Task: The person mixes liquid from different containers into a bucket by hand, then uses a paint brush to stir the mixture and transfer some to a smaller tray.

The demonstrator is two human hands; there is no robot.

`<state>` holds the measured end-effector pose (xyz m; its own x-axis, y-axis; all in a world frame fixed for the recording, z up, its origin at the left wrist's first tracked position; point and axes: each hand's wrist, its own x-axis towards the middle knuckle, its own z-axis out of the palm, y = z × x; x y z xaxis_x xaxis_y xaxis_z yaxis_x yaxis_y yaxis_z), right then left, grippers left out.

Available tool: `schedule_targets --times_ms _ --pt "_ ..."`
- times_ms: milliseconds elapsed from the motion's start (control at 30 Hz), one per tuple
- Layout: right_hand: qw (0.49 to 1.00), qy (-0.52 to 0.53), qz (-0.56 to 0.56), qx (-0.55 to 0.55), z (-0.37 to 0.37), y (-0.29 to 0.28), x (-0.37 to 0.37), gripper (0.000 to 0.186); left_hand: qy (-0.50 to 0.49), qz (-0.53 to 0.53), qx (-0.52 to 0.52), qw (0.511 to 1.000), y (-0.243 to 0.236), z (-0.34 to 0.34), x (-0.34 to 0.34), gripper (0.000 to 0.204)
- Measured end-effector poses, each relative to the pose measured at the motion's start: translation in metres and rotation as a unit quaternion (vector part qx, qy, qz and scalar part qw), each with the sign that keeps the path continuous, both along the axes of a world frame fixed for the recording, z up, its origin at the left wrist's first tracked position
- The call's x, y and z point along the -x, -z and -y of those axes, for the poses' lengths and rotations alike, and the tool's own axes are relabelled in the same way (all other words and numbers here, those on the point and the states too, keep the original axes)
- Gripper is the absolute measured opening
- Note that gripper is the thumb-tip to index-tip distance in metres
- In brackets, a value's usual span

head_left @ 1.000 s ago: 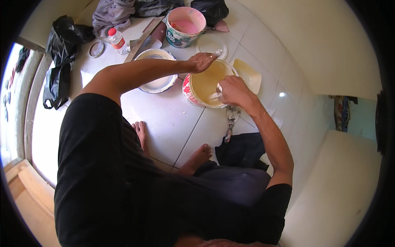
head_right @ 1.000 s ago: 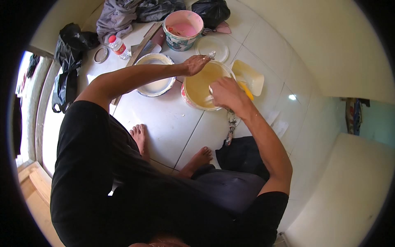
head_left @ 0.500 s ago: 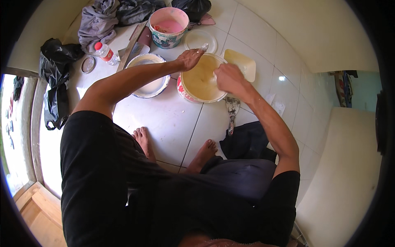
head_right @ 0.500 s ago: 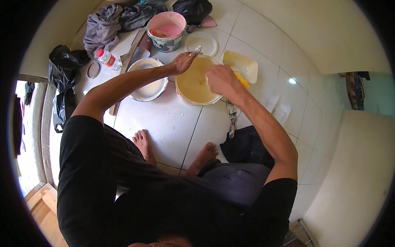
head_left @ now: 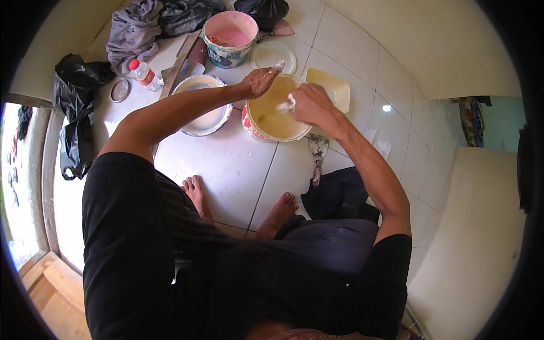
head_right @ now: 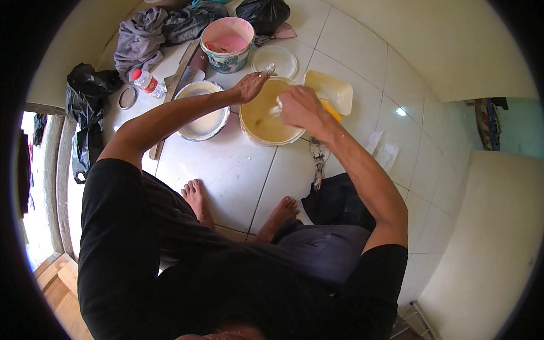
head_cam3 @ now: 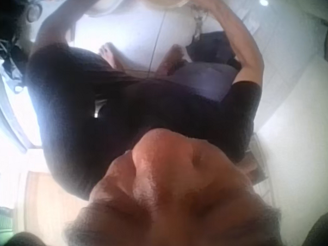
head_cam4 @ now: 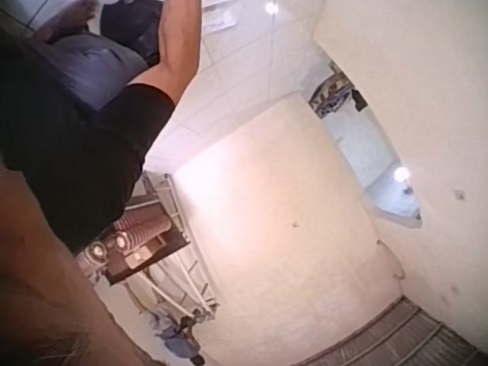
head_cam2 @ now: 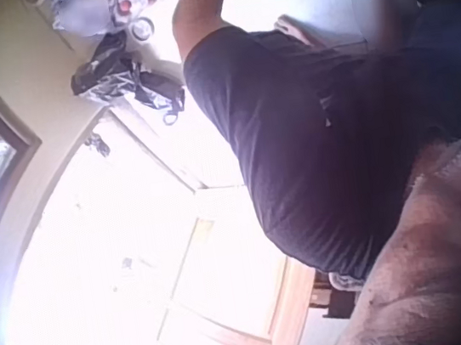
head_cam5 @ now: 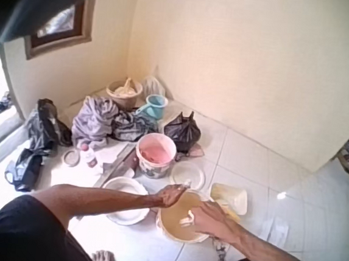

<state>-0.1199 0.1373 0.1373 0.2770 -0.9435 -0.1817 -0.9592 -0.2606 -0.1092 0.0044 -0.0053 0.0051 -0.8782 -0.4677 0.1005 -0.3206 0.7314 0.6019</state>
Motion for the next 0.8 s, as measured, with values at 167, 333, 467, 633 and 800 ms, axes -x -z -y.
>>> schedule_targets --times_ms 167,333,467,633,800 --pt "0.998 -0.047 0.049 0.006 -0.017 0.011 0.004 0.011 -0.003 0.022 -0.038 0.999 -0.012 -0.005 0.002 0.039" --pt "1.000 0.009 -0.010 0.023 -0.004 0.002 0.009 0.014 -0.002 0.029 -0.001 1.000 -0.010 -0.004 0.000 0.057" --pt "0.998 -0.017 -0.003 -0.063 -0.006 -0.006 0.000 0.013 -0.010 0.032 -0.033 0.999 -0.017 -0.008 0.001 0.057" --pt "0.999 0.026 -0.005 0.028 -0.001 0.003 0.009 0.013 -0.021 0.030 -0.009 0.999 -0.006 -0.005 -0.003 0.057" --pt "0.999 -0.008 0.014 -0.036 -0.003 -0.004 -0.002 0.014 0.003 0.076 -0.017 0.997 -0.013 -0.004 0.001 0.058"
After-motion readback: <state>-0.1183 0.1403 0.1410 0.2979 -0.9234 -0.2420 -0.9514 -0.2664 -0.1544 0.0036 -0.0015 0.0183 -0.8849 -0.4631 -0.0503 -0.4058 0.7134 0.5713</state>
